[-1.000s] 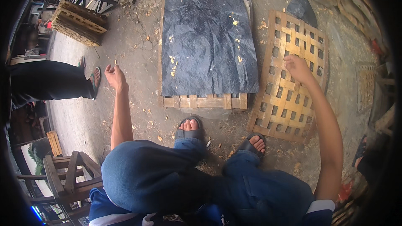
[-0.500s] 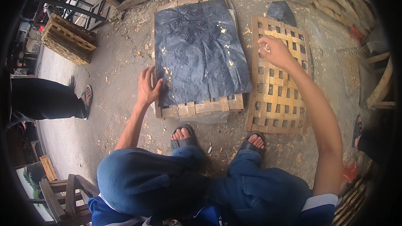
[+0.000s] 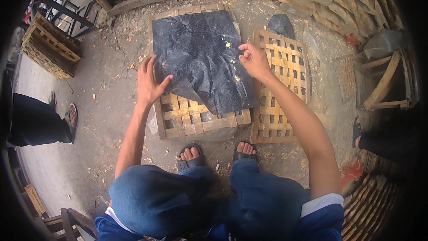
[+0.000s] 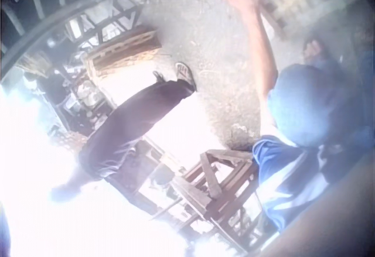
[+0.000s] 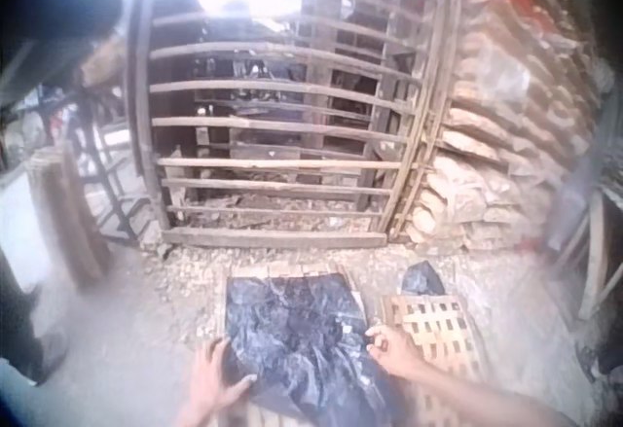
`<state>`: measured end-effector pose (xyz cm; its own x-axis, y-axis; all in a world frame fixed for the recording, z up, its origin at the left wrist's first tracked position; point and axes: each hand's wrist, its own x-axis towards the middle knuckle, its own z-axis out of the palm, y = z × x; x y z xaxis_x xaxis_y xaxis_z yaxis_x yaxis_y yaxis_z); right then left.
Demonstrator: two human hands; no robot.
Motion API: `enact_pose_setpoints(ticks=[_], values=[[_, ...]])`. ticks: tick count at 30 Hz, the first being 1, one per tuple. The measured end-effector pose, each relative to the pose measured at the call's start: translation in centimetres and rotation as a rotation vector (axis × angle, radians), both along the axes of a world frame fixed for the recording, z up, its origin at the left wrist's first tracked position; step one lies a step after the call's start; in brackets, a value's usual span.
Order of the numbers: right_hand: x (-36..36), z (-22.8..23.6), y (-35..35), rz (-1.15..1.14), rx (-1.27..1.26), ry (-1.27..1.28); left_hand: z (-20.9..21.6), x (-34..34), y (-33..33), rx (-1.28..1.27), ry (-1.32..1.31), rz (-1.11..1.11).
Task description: The person sits on the floor and handles a rectangular wooden lattice frame. They place a black plastic sheet over the lattice, smooth it, and then place another lattice frame on top. The person repeatedly lifts and adjusts the frames and the sheet.
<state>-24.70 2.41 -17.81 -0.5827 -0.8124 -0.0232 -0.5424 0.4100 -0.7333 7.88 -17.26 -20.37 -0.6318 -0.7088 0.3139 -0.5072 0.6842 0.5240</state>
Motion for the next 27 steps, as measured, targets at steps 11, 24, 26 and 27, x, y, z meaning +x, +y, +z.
enact_pose_setpoints(ticks=[11,24,26,27], values=[[-2.6,-5.9,-4.4,0.099,-0.137,0.182,0.6,4.8,4.0,0.035,-0.239,-0.437],[-2.0,-7.7,-4.5,0.06,-0.205,0.397,-2.5,7.9,8.0,-0.121,-0.314,-0.37],[-2.5,-7.9,-4.0,0.089,-0.123,0.401,-3.2,8.3,8.3,-0.109,-0.305,-0.363],[-2.5,-8.0,-3.9,0.051,-0.168,0.435,-3.6,8.4,8.3,-0.118,-0.296,-0.364]])
